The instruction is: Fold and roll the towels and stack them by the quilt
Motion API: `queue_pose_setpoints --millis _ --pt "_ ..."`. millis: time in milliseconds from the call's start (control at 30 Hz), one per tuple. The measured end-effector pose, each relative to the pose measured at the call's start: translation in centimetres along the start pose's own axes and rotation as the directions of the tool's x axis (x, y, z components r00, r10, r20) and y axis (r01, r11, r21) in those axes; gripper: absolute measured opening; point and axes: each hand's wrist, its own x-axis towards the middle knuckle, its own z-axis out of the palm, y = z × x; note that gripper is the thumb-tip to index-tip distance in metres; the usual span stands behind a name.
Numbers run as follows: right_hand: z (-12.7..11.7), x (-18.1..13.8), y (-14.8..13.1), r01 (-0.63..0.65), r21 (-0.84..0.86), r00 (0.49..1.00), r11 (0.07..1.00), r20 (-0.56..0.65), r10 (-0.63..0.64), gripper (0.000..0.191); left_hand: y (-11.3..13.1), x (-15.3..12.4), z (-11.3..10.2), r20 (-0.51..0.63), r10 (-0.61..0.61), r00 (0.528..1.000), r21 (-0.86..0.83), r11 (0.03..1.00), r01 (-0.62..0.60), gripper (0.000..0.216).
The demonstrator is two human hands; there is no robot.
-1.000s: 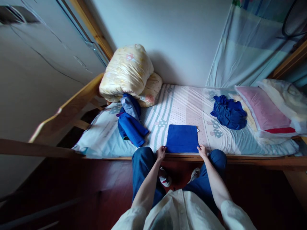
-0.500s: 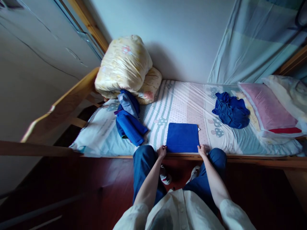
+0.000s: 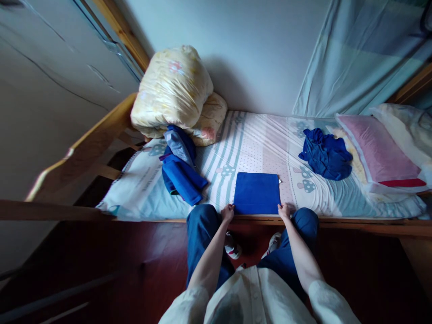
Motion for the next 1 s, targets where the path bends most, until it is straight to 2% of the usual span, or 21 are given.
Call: queue_pose_setpoints --millis 100,167,200,267,333,400,500,667,833,1000 --pt "-0.4 -1.1 -0.6 -0.003 -0.015 0.999 1.0 -0.038 0.002 0.02 0.2 -0.6 -0.2 -0.01 0.027 1.0 -0.007 1.0 -0.028 0.025" --pt "-0.7 -2.3 -1.2 0.064 -0.034 0.994 0.997 -0.09 -0.067 0.027 0.4 -1.2 -0.3 -0.036 0.087 0.996 0.003 0.996 -0.087 0.031" --pt "-0.8 -2.9 -1.6 0.13 -0.051 0.984 0.99 -0.115 -0.135 0.029 0.4 -1.6 -0.3 -0.051 0.154 0.987 0.022 0.988 -0.154 0.034" --pt "-0.7 -4.1 -2.5 0.301 -0.097 0.942 0.949 -0.125 -0.311 0.034 0.4 -2.6 0.0 -0.053 0.353 0.934 0.083 0.934 -0.348 0.038" --pt "-0.4 -5.2 -3.1 0.447 -0.138 0.886 0.884 -0.066 -0.459 0.037 0.2 -3.5 0.7 -0.004 0.54 0.842 0.143 0.834 -0.534 0.042" --pt "-0.1 -6.0 -3.4 0.532 -0.176 0.844 0.829 0.021 -0.537 0.042 -0.1 -4.1 1.6 0.065 0.622 0.781 0.18 0.762 -0.622 0.047" --pt "0.1 -6.6 -3.1 0.563 -0.232 0.826 0.793 0.125 -0.55 0.05 -1.0 -4.3 2.8 0.132 0.626 0.769 0.248 0.73 -0.637 0.06" --pt "-0.2 -5.9 -2.4 0.526 -0.332 0.85 0.783 0.209 -0.483 0.059 -2.1 -2.9 3.9 0.177 0.591 0.787 0.358 0.706 -0.611 0.074" --pt "-0.5 -4.6 -3.2 0.521 -0.406 0.853 0.751 0.273 -0.444 0.058 -1.7 -1.1 4.0 0.241 0.591 0.77 0.381 0.672 -0.635 0.064" --pt "-0.6 -3.9 -4.1 0.5 -0.436 0.866 0.748 0.275 -0.418 0.052 -1.0 0.1 3.9 0.237 0.573 0.785 0.38 0.689 -0.617 0.056"
